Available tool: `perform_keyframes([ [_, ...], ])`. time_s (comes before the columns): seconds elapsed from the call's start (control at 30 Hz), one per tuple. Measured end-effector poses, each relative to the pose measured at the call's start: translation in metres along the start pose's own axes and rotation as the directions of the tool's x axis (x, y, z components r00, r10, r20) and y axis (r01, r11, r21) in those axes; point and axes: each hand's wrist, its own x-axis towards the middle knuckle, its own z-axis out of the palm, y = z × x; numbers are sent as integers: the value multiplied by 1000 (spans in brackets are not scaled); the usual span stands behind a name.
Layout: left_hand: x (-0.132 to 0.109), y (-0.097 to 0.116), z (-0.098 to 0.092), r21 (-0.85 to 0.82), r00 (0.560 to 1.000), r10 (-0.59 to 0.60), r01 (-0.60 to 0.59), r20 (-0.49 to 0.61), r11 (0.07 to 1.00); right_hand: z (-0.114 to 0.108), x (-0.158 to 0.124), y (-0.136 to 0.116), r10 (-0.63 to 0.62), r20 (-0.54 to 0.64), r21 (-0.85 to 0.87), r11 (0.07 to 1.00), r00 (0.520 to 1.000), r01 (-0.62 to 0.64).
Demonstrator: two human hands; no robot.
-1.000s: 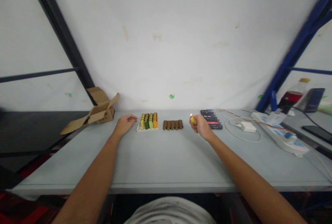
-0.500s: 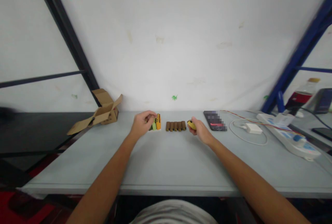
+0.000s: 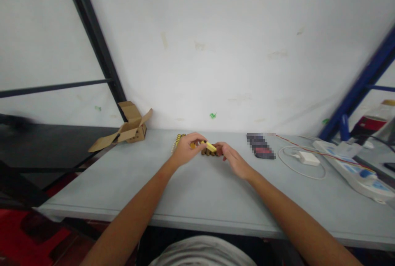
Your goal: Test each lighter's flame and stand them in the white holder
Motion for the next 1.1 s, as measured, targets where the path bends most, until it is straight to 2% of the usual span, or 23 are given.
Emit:
perform_keyframes([
  [0.07,4,-10,-30,20,971,-94,101,-219,995,-13,2,6,13,-92,-81,997,996,-21],
  [0.1,4,-17,-45,27,934,-132,149,-331,989,-19,3,9,21,-121,-109,994,992,-34],
  [0.17,3,-30,-74,7,864,-224,254,-450,967,-30,5,16,30,-154,-152,987,988,-53],
  [0.23,-1,-43,-96,-16,845,-288,315,-451,949,-37,7,23,32,-179,-190,979,983,-67],
  [0.33,-9,-53,-112,-26,882,-373,382,-288,924,-39,9,30,48,-191,-251,963,980,-96],
  [0.47,-14,-53,-109,15,910,-410,412,-70,911,-36,9,34,72,-145,-307,945,987,-114],
  [0.63,-13,-51,-100,56,901,-427,424,73,904,-36,9,34,78,-145,-308,944,986,-119],
  [0.8,-14,-57,-93,97,893,-434,425,121,900,-36,9,35,67,-127,-317,943,990,-105],
  [1.0,-14,-56,-90,138,897,-432,418,91,898,-35,9,38,59,-121,-339,936,991,-97],
  [1.1,-13,-55,-89,156,895,-434,416,106,896,-35,9,40,-10,-174,-401,914,985,-62],
])
